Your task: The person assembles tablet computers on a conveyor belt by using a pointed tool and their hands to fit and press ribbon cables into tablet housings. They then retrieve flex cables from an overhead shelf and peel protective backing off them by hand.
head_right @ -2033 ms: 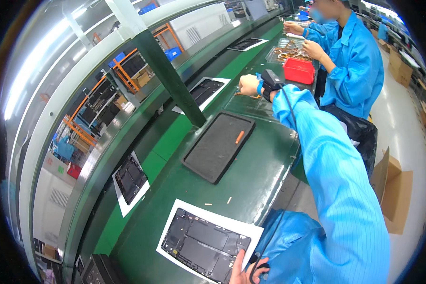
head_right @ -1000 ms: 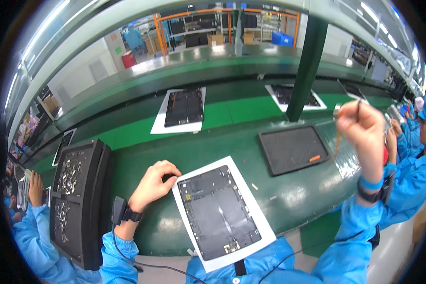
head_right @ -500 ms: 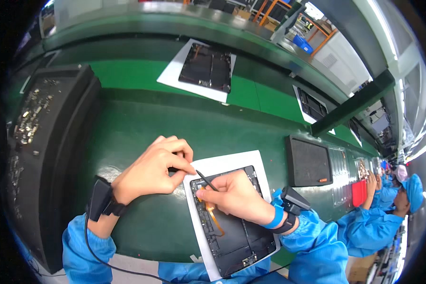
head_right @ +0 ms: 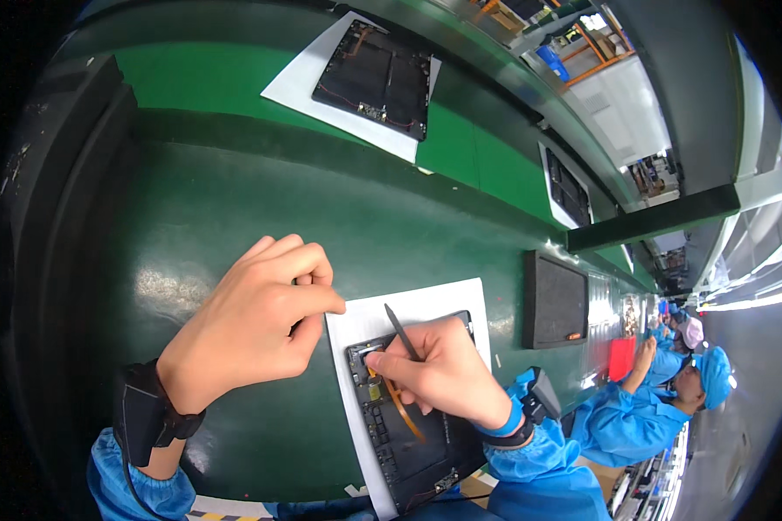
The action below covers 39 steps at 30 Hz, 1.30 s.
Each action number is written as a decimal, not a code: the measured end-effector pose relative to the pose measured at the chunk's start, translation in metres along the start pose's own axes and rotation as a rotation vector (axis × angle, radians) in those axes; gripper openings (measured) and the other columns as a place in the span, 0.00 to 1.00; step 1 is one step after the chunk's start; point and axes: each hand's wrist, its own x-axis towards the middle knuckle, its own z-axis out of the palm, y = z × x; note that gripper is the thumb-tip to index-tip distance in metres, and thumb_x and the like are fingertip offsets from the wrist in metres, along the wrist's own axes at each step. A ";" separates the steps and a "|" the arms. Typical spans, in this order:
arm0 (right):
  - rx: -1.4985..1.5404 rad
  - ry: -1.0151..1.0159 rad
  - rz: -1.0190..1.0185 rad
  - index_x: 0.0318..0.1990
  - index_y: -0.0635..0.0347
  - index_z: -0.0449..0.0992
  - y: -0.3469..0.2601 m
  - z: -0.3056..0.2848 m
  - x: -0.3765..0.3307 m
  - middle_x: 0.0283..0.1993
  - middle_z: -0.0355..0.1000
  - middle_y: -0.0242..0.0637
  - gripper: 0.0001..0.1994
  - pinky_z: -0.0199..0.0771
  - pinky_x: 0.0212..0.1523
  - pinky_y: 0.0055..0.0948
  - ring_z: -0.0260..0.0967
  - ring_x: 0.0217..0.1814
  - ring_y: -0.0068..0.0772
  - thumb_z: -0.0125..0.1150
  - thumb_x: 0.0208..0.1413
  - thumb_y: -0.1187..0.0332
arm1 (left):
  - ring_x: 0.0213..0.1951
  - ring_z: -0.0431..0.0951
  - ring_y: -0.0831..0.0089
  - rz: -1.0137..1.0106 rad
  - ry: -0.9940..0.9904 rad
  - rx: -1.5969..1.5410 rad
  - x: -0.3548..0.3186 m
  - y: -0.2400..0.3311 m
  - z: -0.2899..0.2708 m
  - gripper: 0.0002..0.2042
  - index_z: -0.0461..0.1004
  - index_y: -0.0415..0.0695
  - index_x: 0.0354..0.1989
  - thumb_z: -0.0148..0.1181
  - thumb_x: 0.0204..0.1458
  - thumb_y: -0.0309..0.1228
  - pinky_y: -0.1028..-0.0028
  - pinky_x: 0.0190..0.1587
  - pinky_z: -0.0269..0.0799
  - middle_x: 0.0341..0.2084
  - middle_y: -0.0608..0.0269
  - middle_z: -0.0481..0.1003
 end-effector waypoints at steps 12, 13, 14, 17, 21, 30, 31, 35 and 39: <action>-0.177 0.232 -0.427 0.20 0.70 0.74 0.025 -0.005 -0.014 0.13 0.69 0.44 0.20 0.67 0.18 0.33 0.68 0.13 0.33 0.68 0.59 0.63 | 0.32 0.71 0.63 0.186 -0.113 0.035 0.012 0.023 0.013 0.12 0.80 0.39 0.26 0.58 0.31 0.13 0.66 0.36 0.64 0.28 0.63 0.73; -0.134 0.209 -0.383 0.21 0.69 0.74 0.019 -0.006 -0.027 0.15 0.69 0.46 0.20 0.68 0.21 0.35 0.69 0.15 0.41 0.69 0.57 0.62 | 0.33 0.73 0.63 0.179 -0.116 -0.005 0.004 0.026 0.015 0.12 0.80 0.39 0.27 0.57 0.31 0.13 0.66 0.36 0.64 0.29 0.63 0.75; -0.113 0.215 -0.388 0.21 0.69 0.74 0.024 -0.010 -0.036 0.15 0.69 0.46 0.20 0.68 0.21 0.35 0.69 0.15 0.41 0.69 0.57 0.62 | 0.34 0.74 0.62 0.183 -0.115 -0.048 0.002 0.031 0.016 0.13 0.81 0.39 0.27 0.57 0.31 0.13 0.66 0.37 0.65 0.31 0.62 0.77; -0.193 0.145 -0.451 0.24 0.67 0.75 0.048 -0.014 -0.054 0.21 0.73 0.46 0.17 0.71 0.26 0.37 0.75 0.22 0.45 0.71 0.56 0.62 | 0.37 0.75 0.61 0.189 -0.197 -0.011 0.003 0.039 0.014 0.16 0.82 0.39 0.29 0.56 0.28 0.14 0.66 0.40 0.67 0.34 0.62 0.79; -0.036 0.161 -0.619 0.26 0.68 0.76 0.075 0.001 -0.055 0.23 0.73 0.47 0.14 0.71 0.27 0.41 0.74 0.23 0.47 0.69 0.57 0.65 | 0.39 0.75 0.58 0.204 -0.302 0.049 0.011 0.050 0.016 0.19 0.84 0.41 0.31 0.56 0.26 0.18 0.63 0.44 0.68 0.36 0.61 0.80; 0.375 -0.020 -0.212 0.24 0.73 0.75 0.076 -0.013 -0.064 0.15 0.64 0.52 0.16 0.62 0.19 0.37 0.62 0.13 0.42 0.68 0.58 0.68 | 0.43 0.76 0.57 0.229 -0.441 0.513 0.015 0.088 0.033 0.18 0.83 0.38 0.34 0.60 0.28 0.21 0.56 0.44 0.68 0.42 0.57 0.78; 0.388 0.010 -0.189 0.23 0.74 0.75 0.080 -0.008 -0.065 0.15 0.64 0.53 0.16 0.63 0.20 0.37 0.61 0.13 0.45 0.67 0.58 0.69 | 0.42 0.77 0.57 0.222 -0.438 0.499 0.017 0.089 0.035 0.18 0.83 0.38 0.33 0.60 0.28 0.21 0.55 0.44 0.68 0.41 0.57 0.79; 0.433 0.009 -0.112 0.23 0.74 0.75 0.081 -0.010 -0.071 0.16 0.65 0.57 0.15 0.66 0.21 0.41 0.64 0.16 0.57 0.65 0.59 0.71 | 0.41 0.77 0.57 0.208 -0.409 0.496 0.022 0.091 0.044 0.16 0.83 0.39 0.30 0.59 0.28 0.20 0.52 0.46 0.70 0.37 0.58 0.79; 0.323 0.052 -0.233 0.23 0.72 0.74 0.095 -0.002 -0.064 0.17 0.66 0.58 0.14 0.70 0.23 0.46 0.70 0.20 0.61 0.62 0.59 0.72 | 0.40 0.78 0.57 0.170 -0.382 0.379 0.024 0.078 0.044 0.15 0.84 0.42 0.30 0.59 0.29 0.22 0.50 0.49 0.71 0.36 0.61 0.80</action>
